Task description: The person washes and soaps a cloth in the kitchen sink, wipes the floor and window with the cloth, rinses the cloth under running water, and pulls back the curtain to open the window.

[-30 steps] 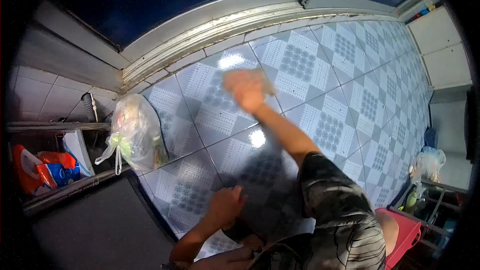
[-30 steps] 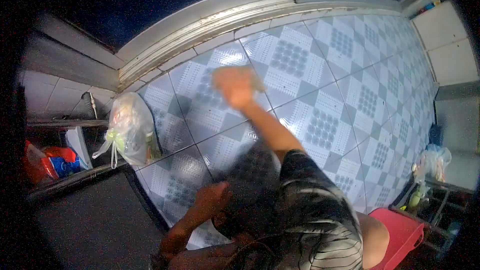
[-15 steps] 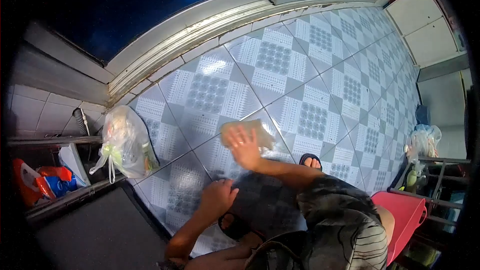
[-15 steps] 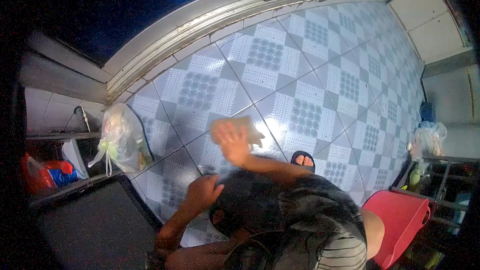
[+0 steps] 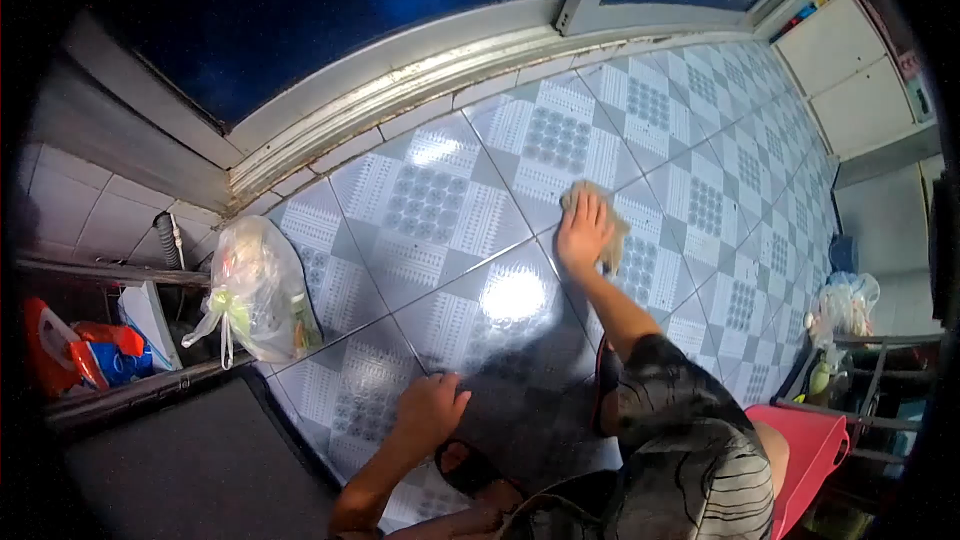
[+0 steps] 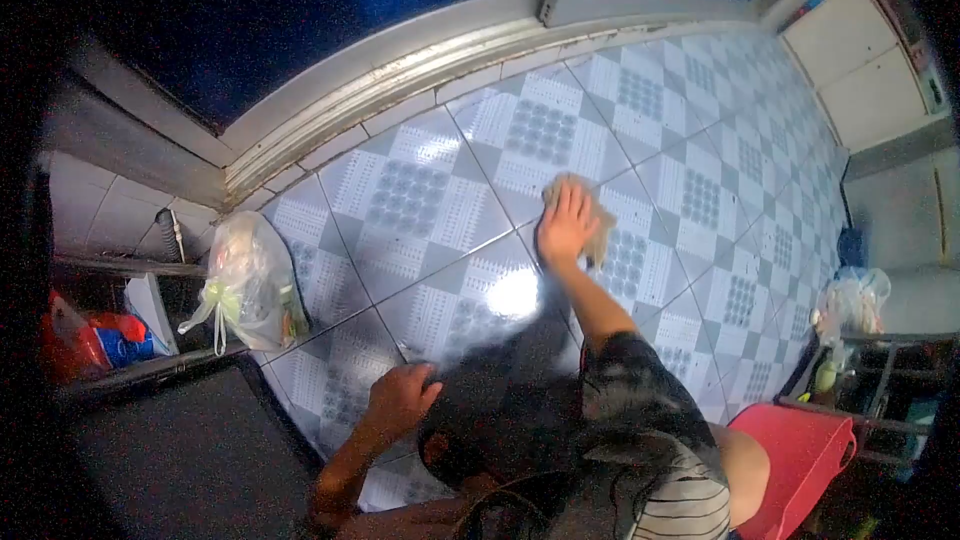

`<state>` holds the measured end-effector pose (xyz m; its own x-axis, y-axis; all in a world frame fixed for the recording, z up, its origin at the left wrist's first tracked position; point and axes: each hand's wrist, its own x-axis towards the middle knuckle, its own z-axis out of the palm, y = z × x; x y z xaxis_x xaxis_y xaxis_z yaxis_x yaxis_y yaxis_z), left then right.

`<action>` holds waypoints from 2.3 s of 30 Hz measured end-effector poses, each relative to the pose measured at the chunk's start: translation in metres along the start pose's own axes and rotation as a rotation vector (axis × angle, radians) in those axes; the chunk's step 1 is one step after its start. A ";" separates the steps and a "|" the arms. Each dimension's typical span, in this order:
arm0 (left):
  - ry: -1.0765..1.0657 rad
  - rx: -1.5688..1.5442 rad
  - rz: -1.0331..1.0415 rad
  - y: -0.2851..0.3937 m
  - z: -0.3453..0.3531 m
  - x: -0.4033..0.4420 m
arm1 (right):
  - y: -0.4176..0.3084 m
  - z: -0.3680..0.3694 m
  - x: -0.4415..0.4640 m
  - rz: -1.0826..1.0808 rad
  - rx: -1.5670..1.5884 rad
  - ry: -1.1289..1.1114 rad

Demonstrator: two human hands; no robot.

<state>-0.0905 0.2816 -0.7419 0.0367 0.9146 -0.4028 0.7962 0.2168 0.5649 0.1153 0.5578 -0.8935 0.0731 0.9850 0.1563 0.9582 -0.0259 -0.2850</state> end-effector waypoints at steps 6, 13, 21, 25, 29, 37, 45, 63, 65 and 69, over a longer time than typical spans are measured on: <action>0.124 -0.027 0.071 0.005 0.007 -0.002 | -0.052 -0.010 -0.163 -0.614 0.217 -0.182; 0.197 0.008 0.019 0.011 -0.001 -0.009 | -0.113 0.060 -0.095 -1.226 0.710 -0.412; 0.039 -0.058 -0.290 0.016 -0.014 -0.022 | -0.124 0.029 0.199 -0.038 0.787 0.056; 0.097 -0.064 -0.347 0.027 -0.008 -0.016 | -0.162 -0.017 0.270 -0.454 0.673 0.314; 0.096 -0.015 -0.364 0.049 -0.011 0.000 | -0.191 0.022 0.254 -0.556 0.502 0.196; 0.072 0.160 -0.412 0.093 -0.070 0.045 | -0.330 0.058 0.110 -0.830 0.266 0.078; 0.121 0.235 -0.368 0.091 -0.099 0.092 | -0.250 0.034 0.182 -1.105 0.393 0.109; 0.477 -0.036 -0.276 -0.063 -0.144 -0.001 | -0.345 0.024 0.082 -0.958 0.454 0.072; 0.548 -0.040 -0.200 -0.084 -0.152 -0.003 | -0.401 0.042 0.028 -1.044 0.413 0.070; 0.599 -0.104 -0.145 -0.101 -0.162 -0.003 | -0.483 0.051 -0.052 -1.229 0.447 -0.045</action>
<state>-0.2690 0.3128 -0.6809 -0.4369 0.8992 -0.0238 0.7035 0.3580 0.6139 -0.3651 0.5280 -0.8123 -0.7957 0.3296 0.5083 0.2171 0.9385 -0.2687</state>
